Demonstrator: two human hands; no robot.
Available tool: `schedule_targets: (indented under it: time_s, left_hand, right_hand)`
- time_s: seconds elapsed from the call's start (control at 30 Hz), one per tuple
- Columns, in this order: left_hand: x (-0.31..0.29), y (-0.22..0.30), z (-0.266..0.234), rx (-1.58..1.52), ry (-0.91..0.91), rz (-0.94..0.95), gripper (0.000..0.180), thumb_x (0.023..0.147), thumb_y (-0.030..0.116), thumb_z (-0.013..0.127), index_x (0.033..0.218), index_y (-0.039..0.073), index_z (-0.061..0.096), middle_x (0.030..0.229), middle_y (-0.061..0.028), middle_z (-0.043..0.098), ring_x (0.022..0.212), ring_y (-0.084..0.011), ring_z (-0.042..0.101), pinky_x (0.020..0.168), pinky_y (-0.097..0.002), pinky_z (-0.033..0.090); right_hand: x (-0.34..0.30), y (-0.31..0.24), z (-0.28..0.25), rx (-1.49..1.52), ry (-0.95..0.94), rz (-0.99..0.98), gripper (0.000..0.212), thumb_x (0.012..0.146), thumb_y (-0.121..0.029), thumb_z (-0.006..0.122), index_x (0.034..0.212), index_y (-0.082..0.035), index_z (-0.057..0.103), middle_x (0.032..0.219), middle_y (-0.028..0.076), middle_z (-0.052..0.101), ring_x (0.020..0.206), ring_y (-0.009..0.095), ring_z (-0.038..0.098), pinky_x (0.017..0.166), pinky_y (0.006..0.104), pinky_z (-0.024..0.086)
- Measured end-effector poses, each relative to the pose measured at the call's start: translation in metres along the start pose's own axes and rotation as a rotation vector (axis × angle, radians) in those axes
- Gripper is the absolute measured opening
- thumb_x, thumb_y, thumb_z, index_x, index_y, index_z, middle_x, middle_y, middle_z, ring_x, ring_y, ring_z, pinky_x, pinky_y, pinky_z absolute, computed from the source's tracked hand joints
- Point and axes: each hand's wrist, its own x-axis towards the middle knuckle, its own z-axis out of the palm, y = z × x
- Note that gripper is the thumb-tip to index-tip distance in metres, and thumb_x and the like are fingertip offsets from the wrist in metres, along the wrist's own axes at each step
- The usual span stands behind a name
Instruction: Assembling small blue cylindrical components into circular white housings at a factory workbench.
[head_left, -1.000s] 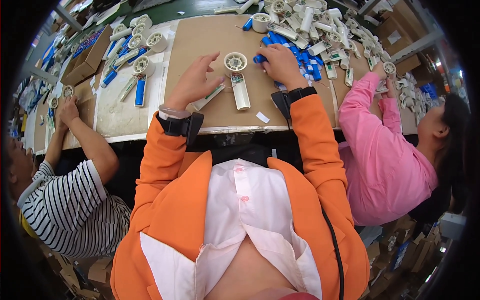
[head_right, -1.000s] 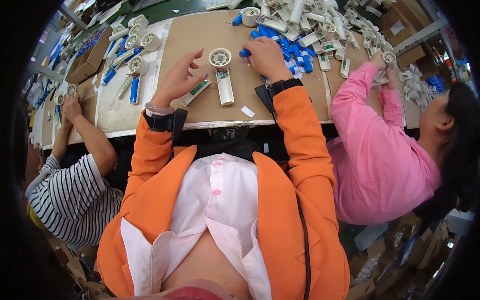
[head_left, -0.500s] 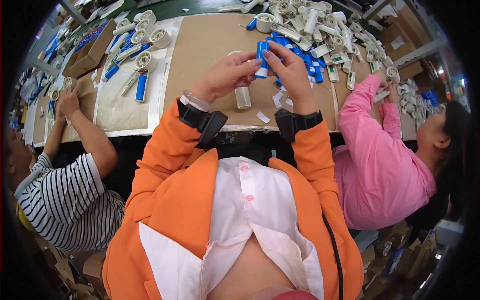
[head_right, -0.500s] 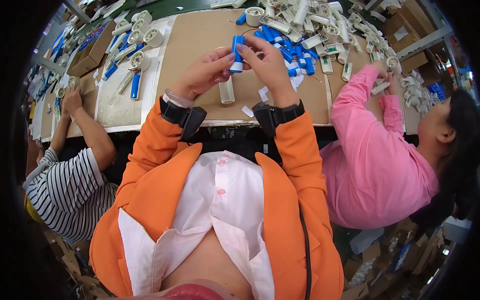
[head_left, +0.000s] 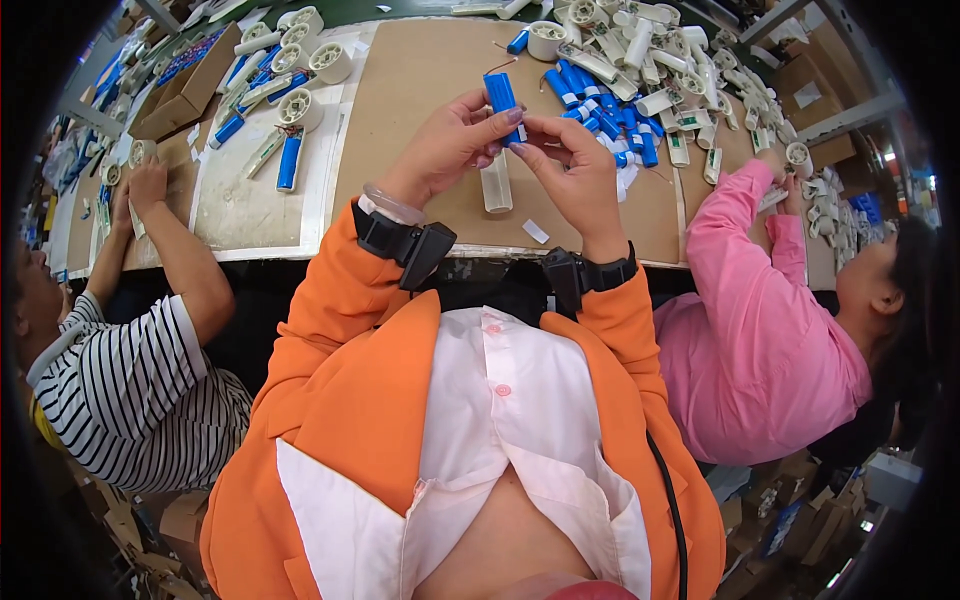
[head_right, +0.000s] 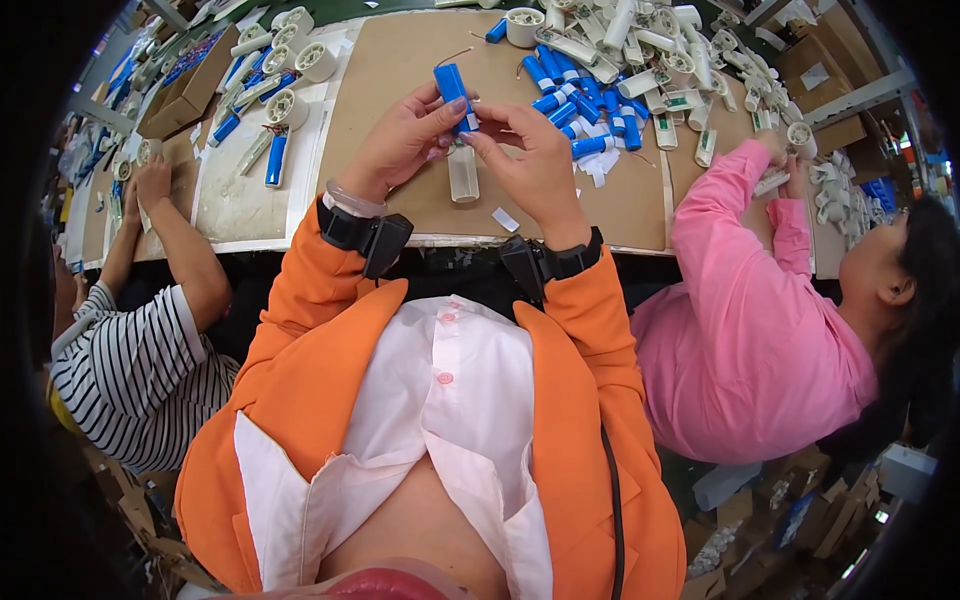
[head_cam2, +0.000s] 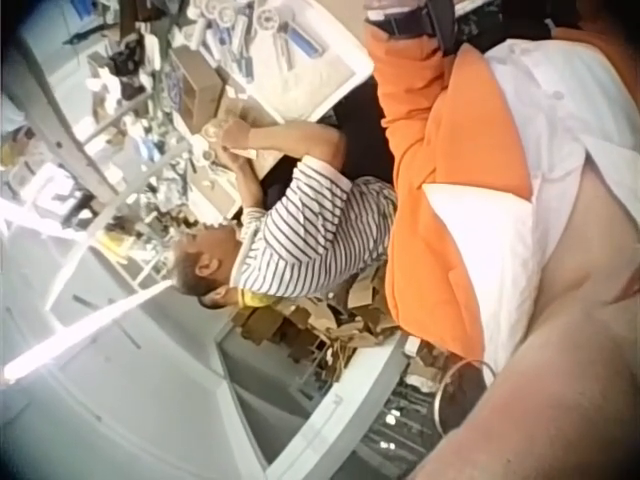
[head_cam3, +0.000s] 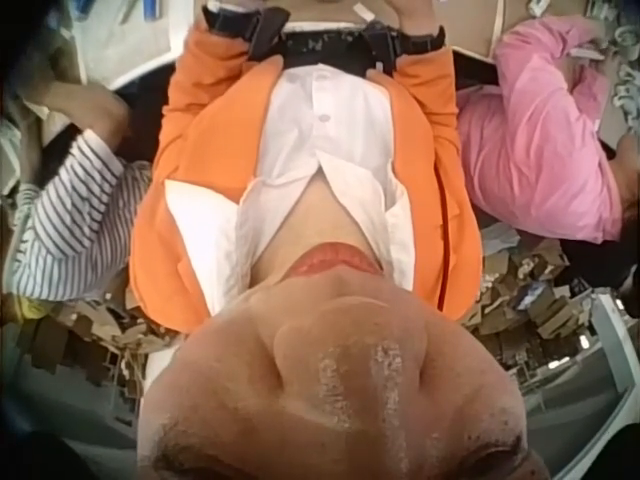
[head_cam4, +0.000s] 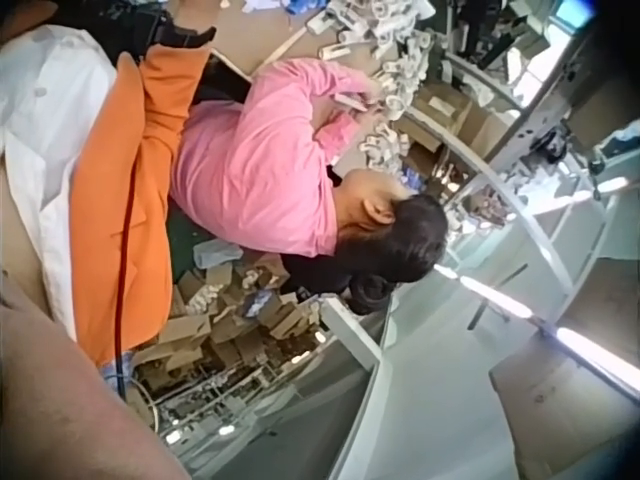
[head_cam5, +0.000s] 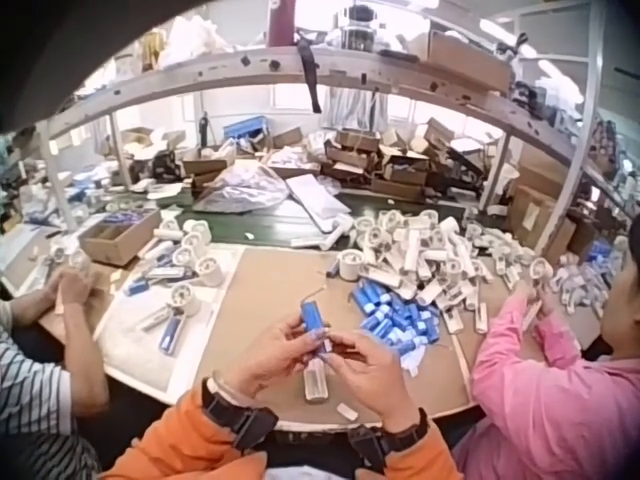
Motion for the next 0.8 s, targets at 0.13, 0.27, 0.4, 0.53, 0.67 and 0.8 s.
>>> schedule_targets:
  time_s: [0.13,0.27,0.4,0.53,0.67,0.8]
  left_hand:
    - [0.001,-0.004,-0.006,0.06,-0.03,-0.012,0.032,0.092,0.022,0.062,0.119,0.006,0.055,0.089,0.001,0.057,0.063,-0.0032,0.043,0.05,-0.0152,0.035]
    - [-0.003,-0.005,-0.007,0.098,-0.055,0.0,0.033,0.092,0.022,0.061,0.12,0.005,0.054,0.09,0.0011,0.057,0.063,-0.0034,0.043,0.05,-0.0151,0.035]
    - [-0.004,-0.004,-0.003,0.061,-0.061,0.005,0.032,0.089,0.027,0.065,0.112,0.006,0.059,0.084,0.0021,0.057,0.062,-0.0034,0.045,0.05,-0.0173,0.036]
    - [-0.006,-0.004,-0.005,-0.044,-0.152,-0.061,0.029,0.09,0.026,0.064,0.111,0.006,0.058,0.085,0.0018,0.058,0.062,-0.0028,0.046,0.05,-0.0171,0.037]
    - [-0.004,-0.011,-0.003,-0.072,-0.081,-0.056,0.027,0.09,0.025,0.064,0.11,0.007,0.058,0.087,0.0016,0.059,0.062,-0.0025,0.046,0.05,-0.0166,0.038]
    - [-0.002,-0.012,-0.004,-0.056,-0.009,-0.027,0.027,0.089,0.025,0.065,0.108,0.007,0.058,0.086,0.0017,0.058,0.063,-0.0028,0.047,0.05,-0.0166,0.038]
  right_hand:
    - [-0.001,0.008,-0.002,0.212,-0.023,0.137,0.026,0.084,0.0,0.067,0.109,0.0,0.063,0.102,0.006,0.064,0.09,0.013,0.064,0.08,0.024,0.053]
    - [-0.004,0.003,-0.002,0.135,-0.011,0.117,0.022,0.084,0.001,0.066,0.106,0.0,0.065,0.098,0.006,0.065,0.089,0.012,0.064,0.079,0.0236,0.053]
    - [-0.004,0.013,-0.006,0.328,-0.037,0.186,0.02,0.085,-0.001,0.065,0.105,0.001,0.066,0.096,0.006,0.066,0.088,0.012,0.064,0.078,0.0233,0.053]
    - [-0.004,0.013,-0.006,0.52,-0.016,0.361,0.019,0.087,-0.003,0.064,0.105,0.0,0.066,0.095,0.006,0.067,0.086,0.012,0.064,0.077,0.0227,0.053]
    - [-0.007,0.008,-0.004,0.318,0.013,0.262,0.016,0.088,-0.005,0.063,0.103,0.001,0.066,0.095,0.006,0.067,0.084,0.012,0.064,0.075,0.0225,0.052]
    - [-0.012,0.008,0.0,0.104,0.026,0.158,0.015,0.089,-0.005,0.062,0.101,0.002,0.065,0.095,0.005,0.067,0.082,0.011,0.064,0.074,0.0222,0.051]
